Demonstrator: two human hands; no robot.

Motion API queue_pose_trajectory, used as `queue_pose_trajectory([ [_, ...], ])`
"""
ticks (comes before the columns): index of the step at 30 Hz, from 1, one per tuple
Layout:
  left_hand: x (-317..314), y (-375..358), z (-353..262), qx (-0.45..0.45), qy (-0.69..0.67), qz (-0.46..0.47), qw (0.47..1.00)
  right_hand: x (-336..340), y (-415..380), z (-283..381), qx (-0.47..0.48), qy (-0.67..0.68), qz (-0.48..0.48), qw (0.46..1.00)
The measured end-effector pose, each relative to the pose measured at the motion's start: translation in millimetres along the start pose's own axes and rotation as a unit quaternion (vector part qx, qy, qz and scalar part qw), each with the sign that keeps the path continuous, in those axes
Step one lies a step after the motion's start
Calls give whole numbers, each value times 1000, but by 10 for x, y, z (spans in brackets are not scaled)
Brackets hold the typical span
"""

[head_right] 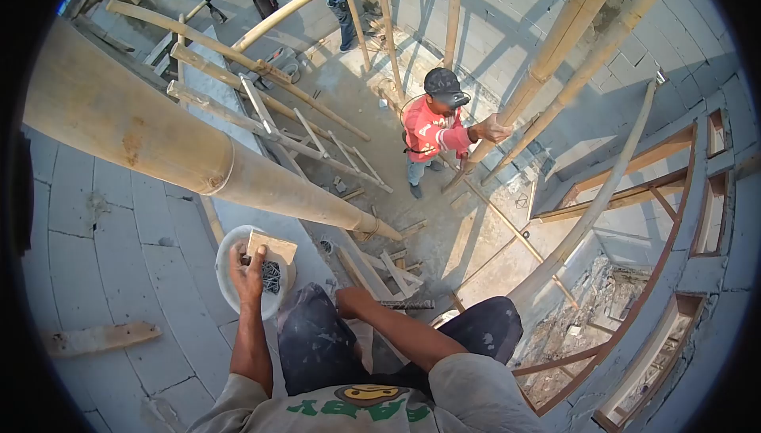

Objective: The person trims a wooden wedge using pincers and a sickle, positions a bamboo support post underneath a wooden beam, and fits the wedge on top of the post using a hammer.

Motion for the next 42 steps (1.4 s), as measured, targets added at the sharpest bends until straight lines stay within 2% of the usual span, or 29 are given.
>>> queue_pose_trajectory([
  [2,-46,0,-22,-11,8,18,1000,-61,-36,300,60,-33,46,997],
  [5,-21,-31,-108,-37,21,21,999,-439,155,418,117,-111,66,985],
  [8,71,-81,-186,-22,28,21,999,-922,410,411,224,-152,21,962],
  [11,188,-158,-92,-3,58,12,998,-1129,533,491,255,-197,35,946],
  [13,250,-212,-111,50,81,12,995,-1511,772,438,319,-208,-1,924],
  [14,255,-226,-71,32,95,24,995,-1612,818,485,345,-213,-20,914],
  [16,242,-260,44,6,112,31,993,-1673,804,530,318,-23,-15,948],
  [18,227,-293,153,0,131,32,991,-1574,685,548,317,61,-25,946],
  [20,213,-323,222,21,109,42,993,-1335,481,559,360,37,-48,931],
  [23,79,-345,357,9,89,27,996,-795,209,258,272,20,-103,956],
  [24,-2,-393,435,5,80,21,997,-646,203,55,159,21,-50,986],
  [25,-97,-453,485,0,72,19,997,-428,67,-114,153,37,-113,981],
  [28,-354,-574,488,14,64,32,997,63,-180,-790,23,-4,-160,987],
  [30,-433,-624,343,-25,112,-1,993,424,-427,-1029,-32,25,-179,983],
  [31,-451,-656,239,-44,138,-17,989,571,-501,-1169,-85,27,-158,983],
  [33,-511,-718,75,-68,146,-2,987,912,-591,-1388,-112,11,-141,984],
  [35,-599,-799,42,-96,142,18,985,1473,-557,-1346,-130,-6,-174,976],
  [36,-647,-818,18,-102,139,31,984,1791,-481,-1287,-111,5,-223,968],
  [39,-850,-848,245,-47,113,44,992,2832,-279,-803,-11,78,-351,933],
  [41,-815,-870,230,3,114,50,992,3395,-456,-120,42,146,-400,904],
  [42,-827,-872,262,14,90,61,994,3523,-471,8,81,147,-414,895],
])
Point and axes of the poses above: each hand's wrist, its own y-axis towards the middle knuckle, its own x-axis out of the back of the hand, z = x × y, the point moved 2 cm from there along y, towards the middle knuckle, and after that the axes turned 1 degree about y, right-handed, at the moved point
